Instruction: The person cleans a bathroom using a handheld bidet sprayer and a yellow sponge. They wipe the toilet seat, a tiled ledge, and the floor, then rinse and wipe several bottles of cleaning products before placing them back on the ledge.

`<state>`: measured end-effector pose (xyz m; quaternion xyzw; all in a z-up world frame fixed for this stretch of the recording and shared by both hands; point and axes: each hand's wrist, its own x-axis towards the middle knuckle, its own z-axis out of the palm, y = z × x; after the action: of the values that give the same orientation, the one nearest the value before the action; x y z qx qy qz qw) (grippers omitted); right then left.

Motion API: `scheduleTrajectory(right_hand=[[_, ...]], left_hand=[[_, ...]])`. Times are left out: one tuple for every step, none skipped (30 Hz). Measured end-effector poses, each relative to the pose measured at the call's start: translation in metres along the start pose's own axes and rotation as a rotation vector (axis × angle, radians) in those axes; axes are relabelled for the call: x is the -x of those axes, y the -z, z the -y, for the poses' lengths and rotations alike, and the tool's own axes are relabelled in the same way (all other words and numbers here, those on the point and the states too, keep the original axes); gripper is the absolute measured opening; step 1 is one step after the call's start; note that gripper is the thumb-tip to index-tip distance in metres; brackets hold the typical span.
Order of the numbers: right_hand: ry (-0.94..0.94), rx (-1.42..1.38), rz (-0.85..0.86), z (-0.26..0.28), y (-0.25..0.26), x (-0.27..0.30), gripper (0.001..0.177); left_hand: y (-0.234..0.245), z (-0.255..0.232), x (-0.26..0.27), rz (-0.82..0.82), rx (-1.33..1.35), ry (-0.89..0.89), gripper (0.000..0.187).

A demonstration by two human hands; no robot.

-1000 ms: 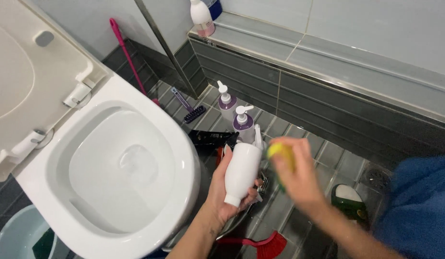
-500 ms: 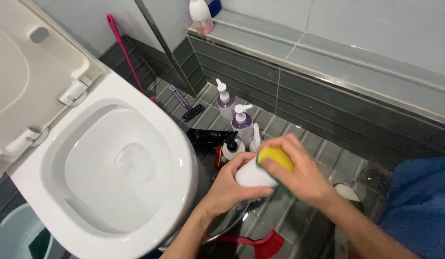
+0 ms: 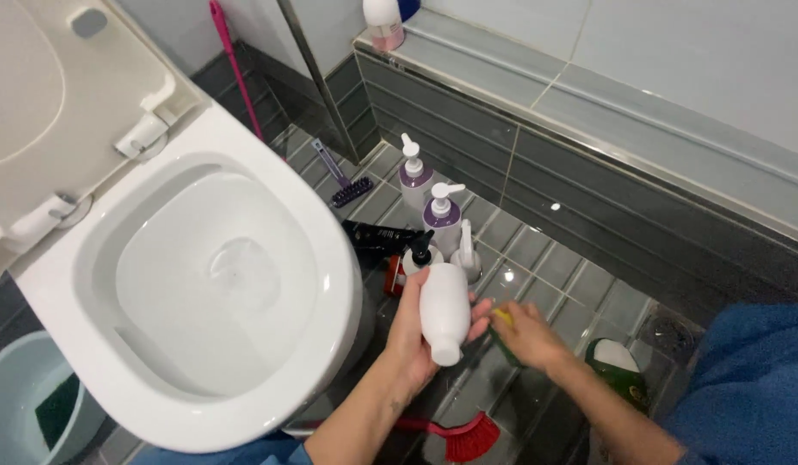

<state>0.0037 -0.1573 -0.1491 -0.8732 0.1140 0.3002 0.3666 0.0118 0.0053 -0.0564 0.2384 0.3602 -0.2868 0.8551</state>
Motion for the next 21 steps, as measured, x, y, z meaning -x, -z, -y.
scheduleTrajectory(right_hand=[[0.083,0.039,0.009,-0.015,-0.010,-0.012,0.045],[0.082,0.045,0.021,-0.019,-0.013,-0.016,0.045],[0.077,0.084,0.038,-0.023,-0.016,-0.021,0.047],[0.073,0.123,0.053,-0.026,-0.018,-0.026,0.058],[0.073,0.128,0.062,-0.002,-0.010,-0.004,0.058],[0.238,-0.020,0.121,0.023,-0.001,0.017,0.076],[0.401,-0.172,0.177,0.048,0.009,0.039,0.097],[0.400,-0.170,0.179,0.043,0.003,0.031,0.097],[0.448,-0.421,0.181,0.038,-0.002,0.023,0.099],[0.492,-0.675,0.178,0.034,-0.008,0.016,0.101],[0.491,-0.676,0.178,0.030,-0.008,0.008,0.101],[0.465,-0.737,0.070,0.025,-0.008,-0.001,0.090],[0.437,-0.797,-0.038,0.020,-0.007,-0.009,0.080],[0.433,-0.800,-0.045,0.013,-0.005,-0.014,0.080],[0.319,-0.658,-0.162,0.005,-0.002,-0.020,0.079],[0.207,-0.514,-0.281,0.000,0.003,-0.027,0.079],[0.206,-0.518,-0.292,-0.004,0.005,-0.030,0.079],[0.100,-0.463,-0.304,-0.011,0.007,-0.031,0.080],[-0.005,-0.407,-0.315,-0.018,0.009,-0.033,0.081],[-0.018,-0.405,-0.318,-0.027,0.007,-0.040,0.081],[-0.067,-0.440,-0.329,-0.037,0.005,-0.047,0.081]], left_hand=[[0.005,-0.002,-0.005,-0.046,0.079,0.014,0.058],[0.015,-0.003,-0.015,-0.053,0.089,0.014,0.058],[0.024,-0.004,-0.025,-0.067,0.152,-0.024,0.057],[0.033,-0.005,-0.036,-0.080,0.213,-0.064,0.056],[0.053,-0.005,-0.057,-0.086,0.222,-0.065,0.056],[0.072,-0.004,-0.079,-0.140,0.133,-0.079,0.056],[0.091,-0.003,-0.101,-0.193,0.044,-0.093,0.057],[0.083,0.003,-0.098,-0.194,0.048,-0.092,0.057],[0.076,0.010,-0.095,-0.138,-0.133,-0.046,0.067],[0.068,0.017,-0.092,-0.081,-0.318,0.001,0.078],[0.081,0.023,-0.109,-0.081,-0.317,0.002,0.078],[0.093,0.030,-0.127,-0.106,-0.532,-0.043,0.083],[0.105,0.037,-0.145,-0.130,-0.747,-0.089,0.089],[0.114,0.036,-0.153,-0.127,-0.752,-0.083,0.089],[0.122,0.035,-0.161,-0.232,-1.281,-0.256,0.062],[0.127,0.031,-0.171,-0.332,-1.809,-0.446,0.041],[0.141,0.033,-0.176,-0.321,-1.816,-0.451,0.041],[0.155,0.040,-0.181,-0.307,-2.062,-0.482,0.034],[0.170,0.047,-0.186,-0.286,-2.307,-0.514,0.028],[0.178,0.045,-0.189,-0.272,-2.307,-0.506,0.028],[0.186,0.044,-0.191,-0.255,-2.099,-0.479,0.030]])
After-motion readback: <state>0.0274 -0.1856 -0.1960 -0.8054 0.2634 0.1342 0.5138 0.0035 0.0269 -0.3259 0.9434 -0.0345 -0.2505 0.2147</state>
